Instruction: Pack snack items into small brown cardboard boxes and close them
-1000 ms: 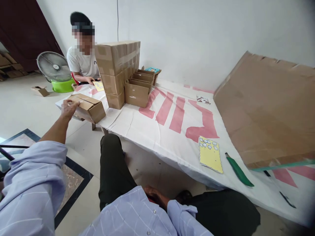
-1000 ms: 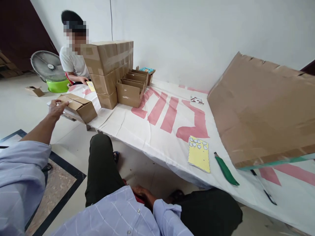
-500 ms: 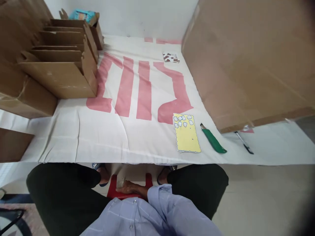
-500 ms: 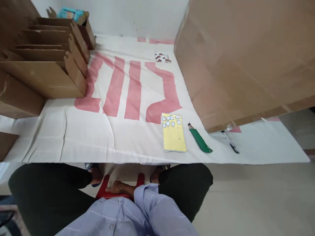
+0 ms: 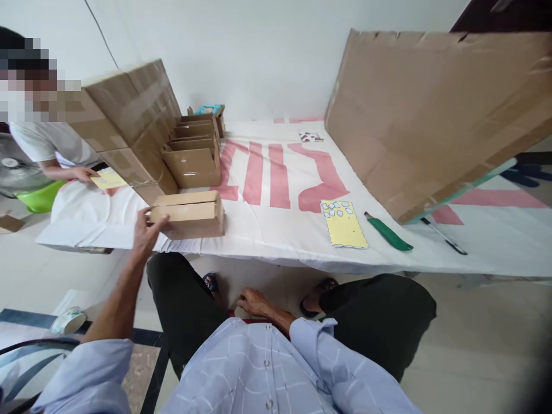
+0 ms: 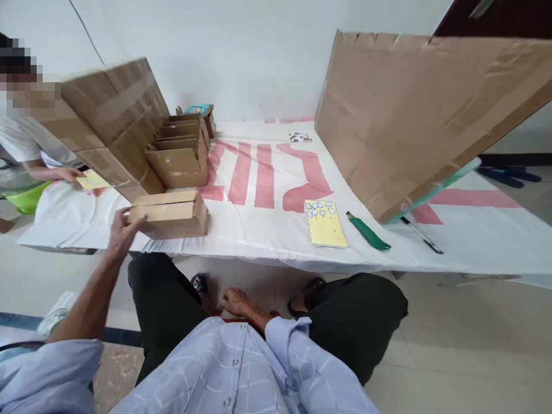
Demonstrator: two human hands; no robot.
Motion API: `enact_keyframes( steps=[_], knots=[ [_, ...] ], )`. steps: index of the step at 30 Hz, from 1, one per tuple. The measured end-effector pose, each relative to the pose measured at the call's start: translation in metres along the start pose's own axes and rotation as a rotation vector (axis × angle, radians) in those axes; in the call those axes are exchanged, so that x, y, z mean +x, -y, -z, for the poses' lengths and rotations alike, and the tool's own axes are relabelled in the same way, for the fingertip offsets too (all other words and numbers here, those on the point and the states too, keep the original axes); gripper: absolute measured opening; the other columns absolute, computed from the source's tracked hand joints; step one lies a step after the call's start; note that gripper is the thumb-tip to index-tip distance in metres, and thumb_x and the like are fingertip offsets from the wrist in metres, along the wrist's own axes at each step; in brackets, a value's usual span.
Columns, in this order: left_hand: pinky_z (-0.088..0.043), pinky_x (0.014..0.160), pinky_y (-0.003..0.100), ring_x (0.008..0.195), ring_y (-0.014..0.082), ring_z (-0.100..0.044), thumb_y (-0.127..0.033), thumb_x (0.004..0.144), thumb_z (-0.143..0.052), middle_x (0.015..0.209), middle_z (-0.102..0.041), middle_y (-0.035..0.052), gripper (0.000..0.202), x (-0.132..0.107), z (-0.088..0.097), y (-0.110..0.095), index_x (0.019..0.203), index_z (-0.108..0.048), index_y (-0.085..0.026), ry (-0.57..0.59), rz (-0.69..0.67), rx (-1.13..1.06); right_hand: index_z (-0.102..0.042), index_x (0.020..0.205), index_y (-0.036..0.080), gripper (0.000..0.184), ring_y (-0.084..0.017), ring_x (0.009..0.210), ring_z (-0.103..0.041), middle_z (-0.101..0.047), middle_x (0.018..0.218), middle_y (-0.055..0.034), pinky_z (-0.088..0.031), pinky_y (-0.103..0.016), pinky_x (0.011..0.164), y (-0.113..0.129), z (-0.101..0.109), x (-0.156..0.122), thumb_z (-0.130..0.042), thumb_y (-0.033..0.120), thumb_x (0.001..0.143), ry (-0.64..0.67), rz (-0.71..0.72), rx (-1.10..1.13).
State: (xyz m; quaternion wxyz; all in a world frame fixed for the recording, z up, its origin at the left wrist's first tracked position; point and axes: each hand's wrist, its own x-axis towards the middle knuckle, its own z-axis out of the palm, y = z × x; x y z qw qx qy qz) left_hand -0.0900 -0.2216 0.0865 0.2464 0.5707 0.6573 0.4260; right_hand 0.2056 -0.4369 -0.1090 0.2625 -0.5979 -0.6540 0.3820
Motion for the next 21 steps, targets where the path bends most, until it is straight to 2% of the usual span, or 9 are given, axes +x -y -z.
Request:
enact_keyframes(
  steps=[3, 6, 8, 9, 11, 13, 15, 18, 21],
  knots=[
    [-0.063, 0.089, 0.042, 0.104, 0.0304, -0.074, -0.058, 0.077, -0.080, 0.114, -0.073, 0.0097, 0.073, -0.023, -0.032, -0.007, 0.136, -0.060, -0.021, 0.046, -0.091, -0.044, -0.070, 0.081, 0.024, 0.014, -0.020, 0.080, -0.067, -0.073, 0.082, -0.0017, -0.052, -0.031, 0.076, 0.019, 0.021, 0.011, -0.065, 0.021, 0.093, -0.091, 0.150, -0.029],
    [-0.061, 0.092, 0.043, 0.105, 0.0300, -0.072, -0.059, 0.078, -0.079, 0.116, -0.071, 0.0102, 0.069, -0.037, -0.053, -0.012, 0.134, -0.061, -0.022, 0.099, -0.188, -0.113, -0.073, 0.106, 0.025, 0.015, -0.026, 0.102, -0.070, -0.075, 0.106, -0.0094, -0.057, -0.040, 0.096, 0.040, 0.067, 0.026, -0.059, 0.030, 0.102, -0.400, 0.380, 0.001],
    [-0.059, 0.098, 0.044, 0.113, 0.0311, -0.070, -0.059, 0.077, -0.078, 0.125, -0.070, 0.0119, 0.068, -0.041, -0.064, -0.016, 0.132, -0.061, -0.023, 0.137, -0.255, -0.169, -0.070, 0.127, 0.025, 0.029, -0.032, 0.122, -0.067, -0.072, 0.127, -0.0140, -0.057, -0.048, 0.106, 0.050, 0.102, 0.043, -0.064, 0.036, 0.100, -0.611, 0.422, 0.031],
    [-0.058, 0.101, 0.045, 0.117, 0.0317, -0.069, -0.060, 0.076, -0.078, 0.131, -0.069, 0.0129, 0.067, -0.041, -0.068, -0.019, 0.130, -0.061, -0.023, 0.160, -0.282, -0.197, -0.065, 0.139, 0.025, 0.043, -0.033, 0.130, -0.064, -0.068, 0.138, -0.0158, -0.056, -0.050, 0.109, 0.054, 0.119, 0.053, -0.068, 0.038, 0.098, -0.660, 0.400, 0.046],
    [-0.057, 0.102, 0.045, 0.120, 0.0324, -0.068, -0.060, 0.075, -0.079, 0.137, -0.067, 0.0142, 0.066, -0.042, -0.074, -0.024, 0.127, -0.062, -0.022, 0.214, -0.306, -0.246, -0.052, 0.156, 0.024, 0.070, -0.036, 0.140, -0.060, -0.059, 0.155, -0.0184, -0.056, -0.054, 0.112, 0.057, 0.145, 0.072, -0.075, 0.042, 0.092, -0.633, 0.341, 0.087],
    [-0.058, 0.098, 0.044, 0.116, 0.0314, -0.069, -0.061, 0.075, -0.080, 0.136, -0.067, 0.0136, 0.064, -0.044, -0.077, -0.028, 0.123, -0.063, -0.022, 0.254, -0.294, -0.275, -0.044, 0.163, 0.023, 0.083, -0.036, 0.144, -0.059, -0.056, 0.160, -0.0197, -0.057, -0.054, 0.112, 0.055, 0.160, 0.085, -0.077, 0.044, 0.090, -0.538, 0.309, 0.133],
    [-0.059, 0.091, 0.041, 0.110, 0.0296, -0.069, -0.061, 0.075, -0.081, 0.133, -0.067, 0.0119, 0.060, -0.049, -0.079, -0.030, 0.118, -0.066, -0.022, 0.279, -0.284, -0.277, -0.043, 0.165, 0.023, 0.083, -0.035, 0.142, -0.061, -0.059, 0.159, -0.0197, -0.059, -0.051, 0.109, 0.049, 0.167, 0.087, -0.075, 0.046, 0.091, -0.488, 0.302, 0.172],
    [-0.060, 0.086, 0.039, 0.106, 0.0277, -0.069, -0.059, 0.077, -0.081, 0.128, -0.065, 0.0097, 0.049, -0.060, -0.078, -0.031, 0.109, -0.071, -0.023, 0.349, -0.302, -0.258, -0.048, 0.163, 0.023, 0.079, -0.033, 0.133, -0.066, -0.065, 0.153, -0.0193, -0.062, -0.046, 0.099, 0.039, 0.173, 0.073, -0.073, 0.051, 0.094, -0.549, 0.275, 0.191],
    [-0.060, 0.090, 0.040, 0.117, 0.0305, -0.068, -0.058, 0.080, -0.081, 0.128, -0.065, 0.0099, 0.042, -0.067, -0.079, -0.035, 0.104, -0.075, -0.024, 0.424, -0.344, -0.270, -0.053, 0.160, 0.022, 0.074, -0.032, 0.125, -0.069, -0.068, 0.148, -0.0189, -0.063, -0.044, 0.094, 0.032, 0.185, 0.055, -0.071, 0.054, 0.096, -0.598, 0.254, 0.150]
  ],
)
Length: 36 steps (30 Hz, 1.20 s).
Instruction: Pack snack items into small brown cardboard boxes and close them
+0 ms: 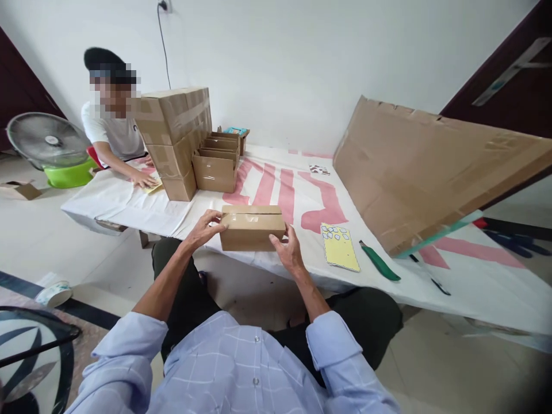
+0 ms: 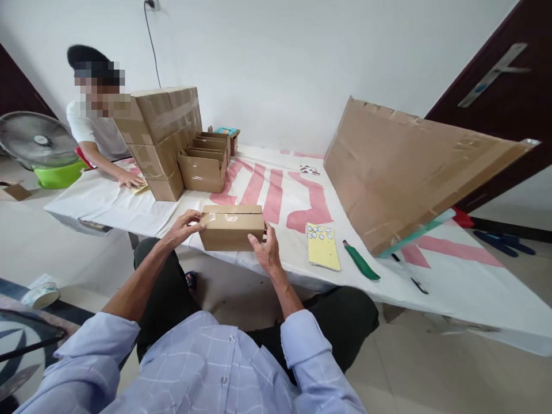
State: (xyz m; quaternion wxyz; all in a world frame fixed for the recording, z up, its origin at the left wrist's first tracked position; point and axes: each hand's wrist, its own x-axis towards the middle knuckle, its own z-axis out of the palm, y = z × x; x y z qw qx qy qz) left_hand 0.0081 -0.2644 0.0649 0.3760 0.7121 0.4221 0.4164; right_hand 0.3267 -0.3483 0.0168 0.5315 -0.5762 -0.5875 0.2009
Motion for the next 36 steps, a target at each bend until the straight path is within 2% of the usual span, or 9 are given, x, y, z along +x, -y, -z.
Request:
enact_keyframes(
  steps=[4, 11, 14, 17, 22, 25, 28, 32, 36],
  knots=[
    [-0.061, 0.096, 0.044, 0.149, 0.0405, -0.052, -0.058, 0.074, -0.087, 0.156, -0.055, 0.0146, 0.046, 0.008, -0.007, -0.004, 0.102, -0.077, -0.023, 0.035, -0.034, -0.076, -0.059, 0.153, 0.021, 0.069, -0.032, 0.121, -0.071, -0.069, 0.148, -0.0192, -0.061, -0.045, 0.091, 0.004, 0.021, 0.001, -0.071, 0.056, 0.095, 0.019, 0.018, -0.033],
    [-0.051, 0.119, 0.054, 0.161, 0.0436, -0.042, -0.064, 0.076, -0.087, 0.167, -0.053, 0.0173, 0.048, 0.016, -0.015, 0.000, 0.095, -0.075, -0.021, 0.022, -0.014, -0.162, -0.068, 0.140, 0.020, 0.061, -0.034, 0.121, -0.071, -0.070, 0.142, -0.0197, -0.064, -0.048, 0.090, -0.013, 0.053, 0.009, -0.067, 0.063, 0.097, -0.026, 0.067, -0.128],
    [-0.042, 0.127, 0.055, 0.163, 0.0421, -0.041, -0.066, 0.079, -0.084, 0.167, -0.055, 0.0172, 0.047, 0.015, -0.020, 0.000, 0.083, -0.068, -0.021, 0.017, -0.025, -0.209, -0.074, 0.127, 0.017, 0.057, -0.037, 0.124, -0.068, -0.071, 0.136, -0.0224, -0.061, -0.054, 0.097, -0.044, 0.103, 0.011, -0.060, 0.065, 0.098, -0.111, 0.056, -0.358],
    [-0.053, 0.117, 0.052, 0.160, 0.0426, -0.045, -0.066, 0.076, -0.086, 0.172, -0.049, 0.0169, 0.051, 0.007, -0.025, -0.002, 0.079, -0.063, -0.021, 0.034, -0.045, -0.249, -0.077, 0.113, 0.018, 0.051, -0.041, 0.132, -0.062, -0.071, 0.131, -0.0274, -0.049, -0.059, 0.113, -0.075, 0.171, 0.010, -0.058, 0.063, 0.096, -0.143, -0.074, -0.670],
    [-0.054, 0.116, 0.050, 0.160, 0.0405, -0.045, -0.060, 0.080, -0.085, 0.174, -0.046, 0.0164, 0.046, -0.014, -0.030, -0.010, 0.083, -0.062, -0.021, -0.004, -0.097, -0.225, -0.071, 0.082, 0.021, 0.038, -0.058, 0.127, -0.060, -0.067, 0.114, -0.0375, -0.043, -0.075, 0.100, -0.099, 0.250, 0.001, -0.067, 0.059, 0.089, -0.207, -0.355, -0.824],
    [-0.054, 0.116, 0.053, 0.161, 0.0410, -0.045, -0.057, 0.080, -0.088, 0.174, -0.046, 0.0167, 0.045, -0.023, -0.032, -0.012, 0.083, -0.061, -0.021, -0.022, -0.118, -0.245, -0.070, 0.079, 0.022, 0.031, -0.057, 0.131, -0.060, -0.067, 0.119, -0.0372, -0.044, -0.073, 0.100, -0.102, 0.263, -0.002, -0.070, 0.051, 0.089, -0.189, -0.466, -0.881],
    [-0.054, 0.117, 0.055, 0.161, 0.0412, -0.045, -0.057, 0.079, -0.089, 0.174, -0.047, 0.0176, 0.045, -0.028, -0.034, -0.011, 0.085, -0.061, -0.021, -0.040, -0.144, -0.246, -0.075, 0.093, 0.017, 0.026, -0.056, 0.136, -0.058, -0.065, 0.130, -0.0377, -0.044, -0.074, 0.105, -0.102, 0.264, -0.002, -0.071, 0.042, 0.090, -0.193, -0.513, -0.920],
    [-0.054, 0.117, 0.058, 0.160, 0.0411, -0.047, -0.057, 0.081, -0.088, 0.174, -0.046, 0.0188, 0.044, -0.031, -0.037, -0.008, 0.089, -0.064, -0.021, -0.066, -0.158, -0.229, -0.078, 0.100, 0.016, 0.030, -0.055, 0.129, -0.061, -0.070, 0.124, -0.0339, -0.046, -0.075, 0.106, -0.099, 0.263, -0.005, -0.069, 0.043, 0.091, -0.260, -0.592, -0.875],
    [-0.055, 0.116, 0.059, 0.159, 0.0406, -0.048, -0.055, 0.080, -0.088, 0.175, -0.046, 0.0182, 0.042, -0.033, -0.039, -0.008, 0.093, -0.066, -0.022, -0.080, -0.157, -0.212, -0.077, 0.110, 0.015, 0.047, -0.052, 0.121, -0.065, -0.071, 0.119, -0.0324, -0.050, -0.075, 0.101, -0.089, 0.260, -0.010, -0.054, 0.053, 0.096, -0.483, -0.385, -0.751]
  ],
)
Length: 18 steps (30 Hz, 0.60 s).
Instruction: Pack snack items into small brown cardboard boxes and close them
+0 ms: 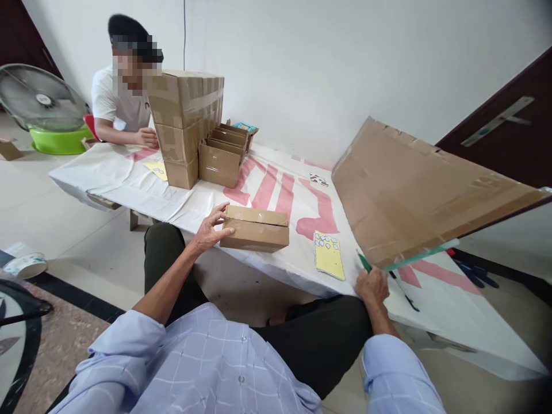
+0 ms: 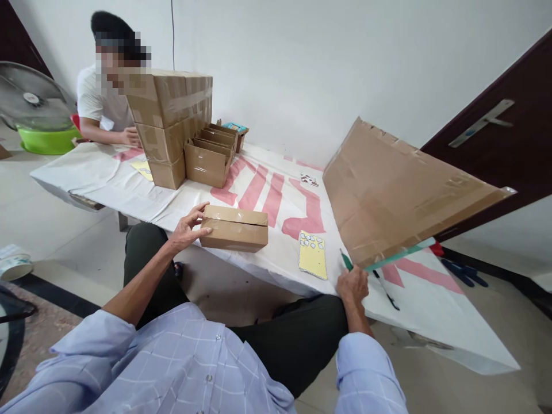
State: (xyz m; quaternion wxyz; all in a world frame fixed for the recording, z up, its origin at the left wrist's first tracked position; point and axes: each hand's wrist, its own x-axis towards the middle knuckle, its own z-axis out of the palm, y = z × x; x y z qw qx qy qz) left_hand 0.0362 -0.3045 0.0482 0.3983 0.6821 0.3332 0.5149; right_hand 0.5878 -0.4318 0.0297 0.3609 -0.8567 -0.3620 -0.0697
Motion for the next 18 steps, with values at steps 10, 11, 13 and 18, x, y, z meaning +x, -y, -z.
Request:
enact_keyframes(
  steps=[10, 11, 13, 18],
  knots=[
    [-0.054, 0.117, 0.058, 0.161, 0.0407, -0.046, -0.053, 0.082, -0.087, 0.176, -0.045, 0.0168, 0.040, -0.002, -0.001, 0.000, 0.098, -0.068, -0.022, -0.005, 0.008, 0.000, -0.081, 0.105, 0.021, 0.033, -0.025, 0.081, -0.069, -0.078, 0.090, -0.0066, -0.054, -0.035, 0.075, 0.205, 0.018, -0.067, -0.064, 0.048, 0.099, 0.438, 0.776, 0.445],
    [-0.054, 0.117, 0.058, 0.161, 0.0409, -0.046, -0.053, 0.082, -0.087, 0.176, -0.045, 0.0168, 0.040, -0.002, -0.001, 0.001, 0.098, -0.068, -0.022, -0.006, 0.008, 0.001, -0.082, 0.103, 0.021, 0.029, -0.024, 0.081, -0.070, -0.078, 0.089, -0.0060, -0.054, -0.035, 0.075, 0.227, 0.018, -0.076, -0.065, 0.045, 0.100, 0.494, 0.844, 0.468],
    [-0.054, 0.117, 0.058, 0.160, 0.0413, -0.047, -0.053, 0.082, -0.087, 0.176, -0.045, 0.0169, 0.040, -0.003, -0.001, 0.002, 0.099, -0.068, -0.022, -0.009, 0.006, -0.002, -0.084, 0.106, 0.023, 0.026, -0.024, 0.084, -0.073, -0.082, 0.096, -0.0058, -0.055, -0.035, 0.077, 0.262, 0.016, -0.088, -0.065, 0.040, 0.101, 0.605, 0.932, 0.498],
    [-0.056, 0.116, 0.056, 0.158, 0.0401, -0.050, -0.051, 0.082, -0.089, 0.176, -0.045, 0.0150, 0.053, -0.003, -0.003, 0.005, 0.126, -0.072, -0.026, -0.006, 0.012, -0.040, -0.086, 0.104, 0.023, 0.024, -0.025, 0.088, -0.077, -0.086, 0.101, -0.0064, -0.055, -0.035, 0.079, 0.297, 0.004, -0.093, -0.067, 0.038, 0.101, 0.736, 1.027, 0.470]
  ],
)
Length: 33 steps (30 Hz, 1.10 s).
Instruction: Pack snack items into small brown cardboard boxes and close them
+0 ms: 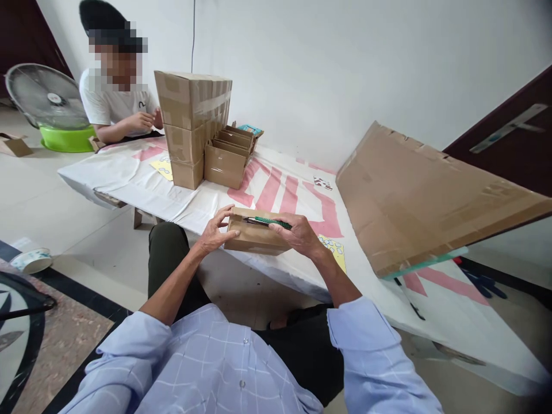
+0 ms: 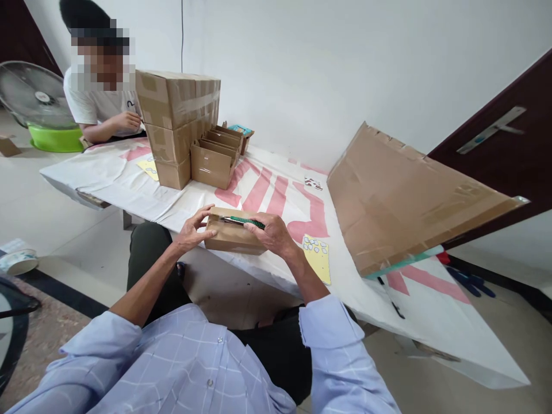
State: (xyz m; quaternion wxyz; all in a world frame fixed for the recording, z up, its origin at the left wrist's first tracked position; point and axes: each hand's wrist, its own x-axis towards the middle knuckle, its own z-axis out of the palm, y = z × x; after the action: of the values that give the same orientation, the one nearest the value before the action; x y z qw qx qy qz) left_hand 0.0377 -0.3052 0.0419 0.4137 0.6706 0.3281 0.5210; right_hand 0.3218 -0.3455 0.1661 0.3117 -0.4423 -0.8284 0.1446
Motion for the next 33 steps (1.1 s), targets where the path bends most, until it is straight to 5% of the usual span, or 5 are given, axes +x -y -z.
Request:
enact_keyframes(
  steps=[10, 18, 26, 33],
  knots=[
    [-0.057, 0.113, 0.055, 0.157, 0.0413, -0.050, -0.053, 0.082, -0.089, 0.176, -0.045, 0.0133, 0.062, -0.001, -0.003, 0.005, 0.137, -0.072, -0.029, 0.003, 0.018, -0.031, -0.085, 0.110, 0.022, 0.025, -0.022, 0.091, -0.076, -0.086, 0.107, -0.0061, -0.052, -0.032, 0.081, 0.005, 0.002, 0.012, -0.065, 0.034, 0.103, 0.083, 0.002, -0.130],
    [-0.060, 0.107, 0.053, 0.153, 0.0400, -0.054, -0.053, 0.081, -0.089, 0.173, -0.048, 0.0136, 0.061, 0.000, -0.001, 0.008, 0.134, -0.071, -0.029, -0.019, 0.003, 0.022, -0.084, 0.102, 0.020, 0.024, -0.025, 0.096, -0.073, -0.084, 0.105, -0.0089, -0.041, -0.032, 0.072, 0.024, 0.010, 0.038, -0.067, 0.037, 0.106, 0.254, -0.021, -0.591],
    [-0.064, 0.104, 0.049, 0.151, 0.0384, -0.056, -0.057, 0.082, -0.087, 0.168, -0.051, 0.0139, 0.061, 0.002, 0.002, 0.009, 0.134, -0.071, -0.027, -0.014, 0.008, 0.061, -0.079, 0.072, 0.027, 0.030, -0.022, 0.075, -0.066, -0.075, 0.075, -0.0049, -0.036, -0.032, 0.065, -0.036, 0.055, 0.018, -0.084, 0.047, 0.094, 0.185, -0.091, -0.564],
    [-0.064, 0.102, 0.047, 0.151, 0.0386, -0.055, -0.058, 0.083, -0.085, 0.166, -0.052, 0.0141, 0.062, 0.007, 0.006, 0.005, 0.135, -0.071, -0.027, 0.002, 0.016, 0.129, -0.085, 0.090, 0.026, 0.031, -0.022, 0.075, -0.067, -0.083, 0.090, -0.0042, -0.044, -0.033, 0.068, -0.073, 0.109, -0.050, -0.072, 0.054, 0.095, -0.009, -0.212, -0.380]
  ],
)
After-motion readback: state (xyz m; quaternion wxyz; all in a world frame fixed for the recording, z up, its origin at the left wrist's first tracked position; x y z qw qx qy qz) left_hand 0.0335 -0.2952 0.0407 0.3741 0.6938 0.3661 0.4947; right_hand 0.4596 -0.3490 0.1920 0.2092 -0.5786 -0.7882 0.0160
